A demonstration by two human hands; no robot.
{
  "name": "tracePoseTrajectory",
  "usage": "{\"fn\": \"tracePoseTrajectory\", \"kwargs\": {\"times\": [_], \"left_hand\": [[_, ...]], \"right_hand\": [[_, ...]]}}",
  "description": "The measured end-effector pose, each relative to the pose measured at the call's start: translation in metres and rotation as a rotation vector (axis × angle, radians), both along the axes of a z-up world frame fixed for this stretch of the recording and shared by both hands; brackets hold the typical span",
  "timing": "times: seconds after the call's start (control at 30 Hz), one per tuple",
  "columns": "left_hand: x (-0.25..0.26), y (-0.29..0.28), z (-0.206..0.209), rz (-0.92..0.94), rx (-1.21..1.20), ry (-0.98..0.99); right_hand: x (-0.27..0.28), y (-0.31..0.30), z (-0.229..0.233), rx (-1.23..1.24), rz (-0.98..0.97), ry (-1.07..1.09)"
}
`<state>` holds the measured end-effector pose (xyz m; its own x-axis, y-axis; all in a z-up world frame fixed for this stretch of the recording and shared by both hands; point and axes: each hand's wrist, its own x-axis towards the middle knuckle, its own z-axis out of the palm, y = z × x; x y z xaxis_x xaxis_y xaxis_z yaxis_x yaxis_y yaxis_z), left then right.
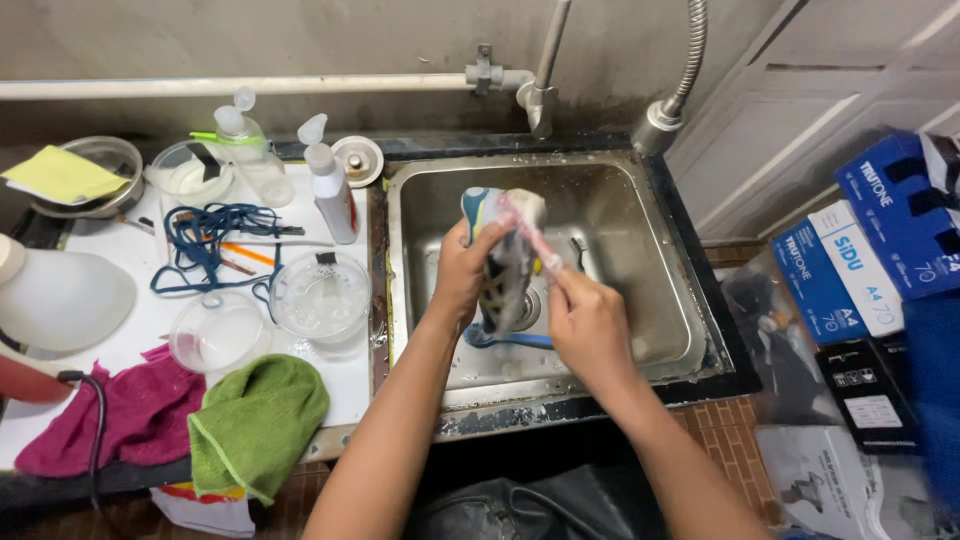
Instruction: The person scrubs a blue and white sneaker in a sink using a yellow sponge, then switches to a pink toothbrush to clean the sole. They rinse the shoe under running water and use a small metal tool to scrape debris from the sole treads.
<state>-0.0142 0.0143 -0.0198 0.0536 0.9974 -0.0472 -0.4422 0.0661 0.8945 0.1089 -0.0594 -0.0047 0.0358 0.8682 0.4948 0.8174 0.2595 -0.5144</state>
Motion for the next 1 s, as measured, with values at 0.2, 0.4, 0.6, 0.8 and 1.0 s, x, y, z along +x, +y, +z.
{"fn": "tracePoseTrajectory", "kwargs": {"times": [0.2,0.4,0.6,0.8,1.0], "left_hand": [[0.001,-0.005,0.013,0.212,0.192,0.164],[0.012,-0.002,-0.004,0.268,0.459,0.309],[0.016,-0.006,-0.004,0.280,0.540,0.341],[0.014,-0.011,-0.009,0.255,0.481,0.319],[0.010,-0.010,0.000,0.247,0.188,-0.176]], "right_hand": [[-0.026,-0.038,0.054,0.056,-0.030,0.111],[-0.025,-0.024,0.052,0.036,-0.037,0.096],[-0.007,-0.007,0.027,0.064,-0.045,0.017],[-0.014,-0.027,0.044,-0.014,-0.034,0.041],[-0.022,-0.039,0.044,-0.037,-0.019,0.181]]}}
